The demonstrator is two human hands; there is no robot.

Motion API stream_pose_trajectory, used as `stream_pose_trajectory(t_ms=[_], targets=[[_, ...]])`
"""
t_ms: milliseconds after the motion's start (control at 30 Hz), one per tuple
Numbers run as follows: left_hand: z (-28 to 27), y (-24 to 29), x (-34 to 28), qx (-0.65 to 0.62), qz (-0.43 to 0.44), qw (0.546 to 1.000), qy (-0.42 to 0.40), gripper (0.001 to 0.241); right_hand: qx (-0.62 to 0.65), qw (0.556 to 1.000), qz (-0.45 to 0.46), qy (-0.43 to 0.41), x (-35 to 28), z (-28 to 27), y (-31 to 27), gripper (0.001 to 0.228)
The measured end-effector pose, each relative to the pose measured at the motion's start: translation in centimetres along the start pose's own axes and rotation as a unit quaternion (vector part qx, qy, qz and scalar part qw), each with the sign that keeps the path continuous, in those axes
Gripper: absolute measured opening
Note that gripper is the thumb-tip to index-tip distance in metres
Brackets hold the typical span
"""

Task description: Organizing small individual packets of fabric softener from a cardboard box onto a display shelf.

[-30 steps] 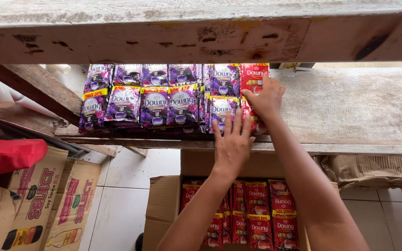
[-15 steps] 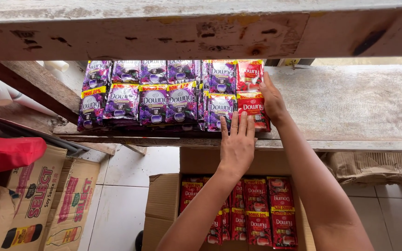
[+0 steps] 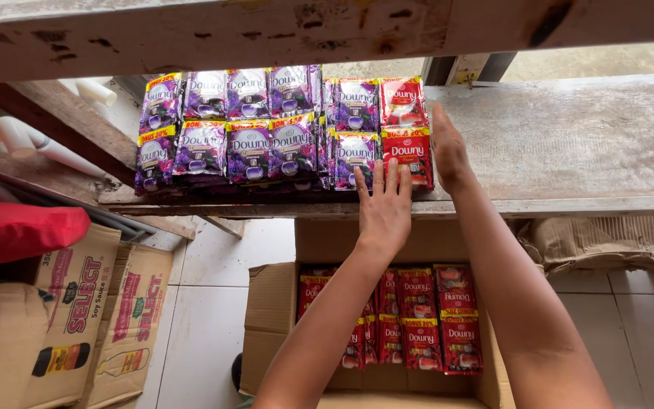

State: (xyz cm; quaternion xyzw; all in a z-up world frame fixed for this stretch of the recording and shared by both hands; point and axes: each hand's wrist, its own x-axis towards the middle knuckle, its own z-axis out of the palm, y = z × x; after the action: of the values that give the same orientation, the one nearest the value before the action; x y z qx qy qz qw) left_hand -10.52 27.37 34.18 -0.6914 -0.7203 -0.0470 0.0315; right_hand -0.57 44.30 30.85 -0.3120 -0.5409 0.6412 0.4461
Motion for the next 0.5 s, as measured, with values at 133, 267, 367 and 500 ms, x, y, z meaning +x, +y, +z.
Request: stream_pose_trajectory(t_ms=[133,267,367,500], targets=[[-1.1,0.0,-0.8,-0.005,0.001,1.0,0.006,0.066,0.002,1.0,-0.018,0.018,-2.8,-0.6,-0.8,0.071],[-4.3,0.6,-5.5,-0.138,0.012,0.981,0.135,0.06,0.018,0.991,-0.095,0.093,-9.8,0.8,-3.2,0.063],[-3.2,0.6,-11.2,-0.275,-0.005,0.937,0.216,0.052,0.055,0.973,-0.147,0.171,-17.1,1.6,-2.2,0.051],[2.2,0.0,-18.7,-0.449,-0.205,0.857,0.145,0.044,0.109,0.947,-0.125,0.274,-25.9,3.0,1.2,0.035]])
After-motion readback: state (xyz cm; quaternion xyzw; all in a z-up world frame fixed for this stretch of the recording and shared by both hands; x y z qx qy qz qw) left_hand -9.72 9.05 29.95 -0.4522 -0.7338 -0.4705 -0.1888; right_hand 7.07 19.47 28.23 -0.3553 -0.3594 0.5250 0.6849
